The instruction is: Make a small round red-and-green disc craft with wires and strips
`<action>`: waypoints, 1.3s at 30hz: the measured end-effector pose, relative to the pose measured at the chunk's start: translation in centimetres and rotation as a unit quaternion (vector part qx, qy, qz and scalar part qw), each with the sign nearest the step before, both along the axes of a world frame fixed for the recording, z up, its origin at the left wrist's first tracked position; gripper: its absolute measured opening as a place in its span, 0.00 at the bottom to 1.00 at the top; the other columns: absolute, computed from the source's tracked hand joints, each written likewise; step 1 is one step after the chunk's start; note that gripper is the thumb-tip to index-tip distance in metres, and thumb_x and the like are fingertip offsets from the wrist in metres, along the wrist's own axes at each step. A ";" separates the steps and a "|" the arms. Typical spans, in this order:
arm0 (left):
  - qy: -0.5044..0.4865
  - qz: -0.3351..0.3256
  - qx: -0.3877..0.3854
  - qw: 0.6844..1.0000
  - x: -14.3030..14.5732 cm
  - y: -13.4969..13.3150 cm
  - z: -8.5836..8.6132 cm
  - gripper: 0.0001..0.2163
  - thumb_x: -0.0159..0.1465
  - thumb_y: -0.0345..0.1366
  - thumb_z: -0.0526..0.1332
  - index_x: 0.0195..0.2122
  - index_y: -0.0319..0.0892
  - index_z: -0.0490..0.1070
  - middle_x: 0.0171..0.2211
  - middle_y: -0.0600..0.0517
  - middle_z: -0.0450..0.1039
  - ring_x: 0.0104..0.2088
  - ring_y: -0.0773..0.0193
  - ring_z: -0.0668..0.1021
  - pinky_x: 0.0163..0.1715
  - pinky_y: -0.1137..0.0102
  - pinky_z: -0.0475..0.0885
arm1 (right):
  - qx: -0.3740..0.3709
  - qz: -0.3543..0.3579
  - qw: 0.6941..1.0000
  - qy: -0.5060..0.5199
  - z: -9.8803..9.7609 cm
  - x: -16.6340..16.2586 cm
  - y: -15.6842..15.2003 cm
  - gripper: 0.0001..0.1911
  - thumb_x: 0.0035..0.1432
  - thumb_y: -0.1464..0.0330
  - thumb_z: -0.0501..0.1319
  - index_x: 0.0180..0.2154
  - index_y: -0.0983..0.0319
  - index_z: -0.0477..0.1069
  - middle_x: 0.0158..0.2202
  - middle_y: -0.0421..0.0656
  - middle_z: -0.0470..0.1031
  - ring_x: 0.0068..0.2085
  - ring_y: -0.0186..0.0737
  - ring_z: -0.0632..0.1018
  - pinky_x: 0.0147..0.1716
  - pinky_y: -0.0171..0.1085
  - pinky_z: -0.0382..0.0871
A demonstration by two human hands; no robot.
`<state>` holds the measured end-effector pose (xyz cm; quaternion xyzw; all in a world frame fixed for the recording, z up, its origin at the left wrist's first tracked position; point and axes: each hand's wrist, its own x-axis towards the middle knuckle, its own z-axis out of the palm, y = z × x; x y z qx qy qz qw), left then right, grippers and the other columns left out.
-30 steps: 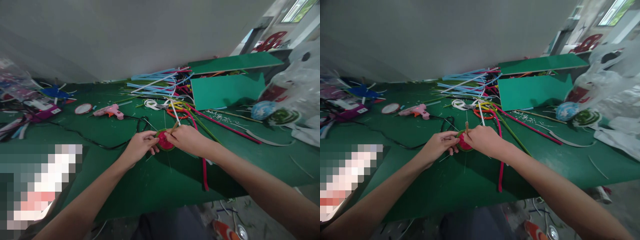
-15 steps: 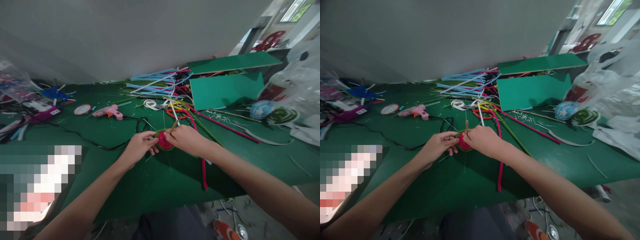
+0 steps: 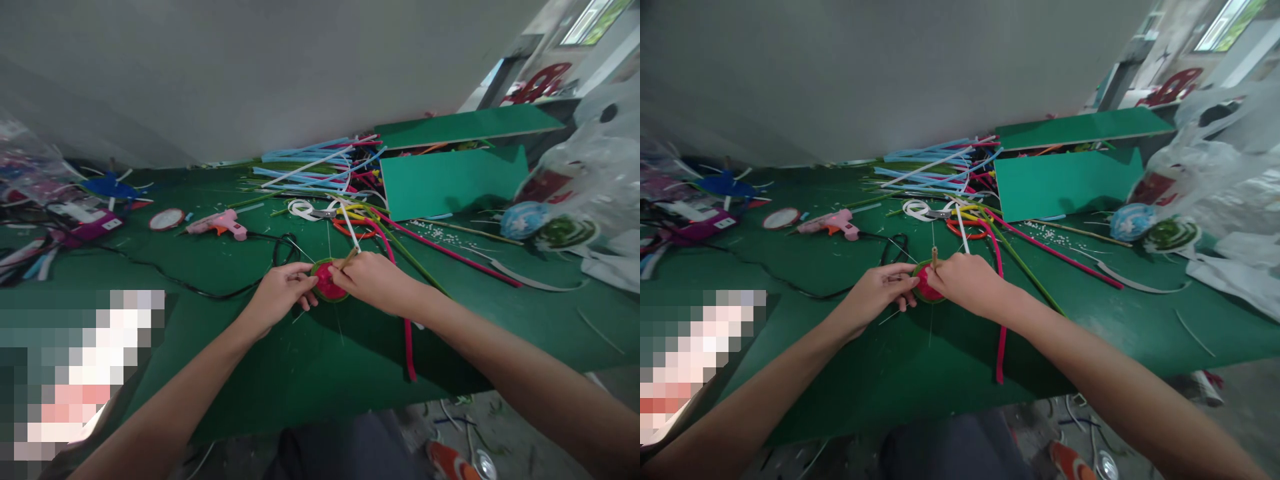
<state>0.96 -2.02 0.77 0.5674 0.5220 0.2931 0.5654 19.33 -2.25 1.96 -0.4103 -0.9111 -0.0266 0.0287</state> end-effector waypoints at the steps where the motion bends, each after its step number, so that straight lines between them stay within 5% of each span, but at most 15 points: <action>1: 0.002 0.002 0.000 1.000 0.0 0.0 0.0 0.18 0.58 0.33 0.62 0.50 0.34 0.69 0.20 0.53 0.71 0.21 0.66 0.75 0.18 0.73 0.67 | -0.002 -0.001 1.000 -0.005 0.0 0.0 0.0 0.13 0.63 0.73 0.47 0.37 0.65 0.70 0.26 0.43 0.70 0.22 0.31 0.63 0.21 0.36 0.43; 11: 0.006 -0.003 0.005 1.000 0.1 -0.1 0.0 0.19 0.58 0.33 0.62 0.50 0.32 0.67 0.20 0.54 0.70 0.21 0.66 0.75 0.19 0.73 0.67 | 0.034 0.015 0.999 -0.032 -0.4 0.1 -0.1 0.13 0.59 0.76 0.50 0.40 0.65 0.71 0.28 0.44 0.72 0.23 0.31 0.64 0.21 0.36 0.43; 19: -0.008 -0.054 -0.035 0.998 -0.6 0.2 0.9 0.23 0.54 0.33 0.65 0.52 0.36 0.67 0.30 0.49 0.73 0.26 0.65 0.76 0.21 0.73 0.68 | -0.043 -0.102 0.985 0.133 -0.1 0.0 0.1 0.22 0.63 0.65 0.45 0.22 0.65 0.68 0.21 0.42 0.69 0.21 0.29 0.60 0.23 0.36 0.47; 24: -0.046 -0.106 -0.082 0.990 -1.4 0.5 1.6 0.24 0.53 0.25 0.60 0.53 0.39 0.67 0.35 0.47 0.74 0.31 0.66 0.76 0.25 0.73 0.68 | -0.073 -0.113 0.970 0.200 0.8 0.3 -0.2 0.22 0.61 0.65 0.48 0.17 0.64 0.61 0.21 0.41 0.67 0.20 0.27 0.58 0.24 0.35 0.49; 31: -0.093 -0.009 -0.086 0.992 -1.3 0.9 0.5 0.15 0.59 0.33 0.59 0.46 0.35 0.70 0.30 0.49 0.72 0.27 0.68 0.74 0.22 0.75 0.66 | -0.090 -0.108 0.962 0.235 1.5 0.4 -0.3 0.20 0.61 0.65 0.50 0.19 0.64 0.63 0.19 0.39 0.63 0.21 0.28 0.59 0.24 0.35 0.49; 39: -0.106 -0.019 -0.067 0.992 -1.5 1.1 -0.3 0.15 0.60 0.40 0.60 0.46 0.37 0.71 0.25 0.52 0.68 0.24 0.71 0.71 0.20 0.76 0.62 | -0.074 -0.077 0.961 0.256 1.0 0.6 -0.1 0.18 0.60 0.65 0.52 0.19 0.64 0.65 0.25 0.42 0.72 0.22 0.28 0.62 0.26 0.35 0.55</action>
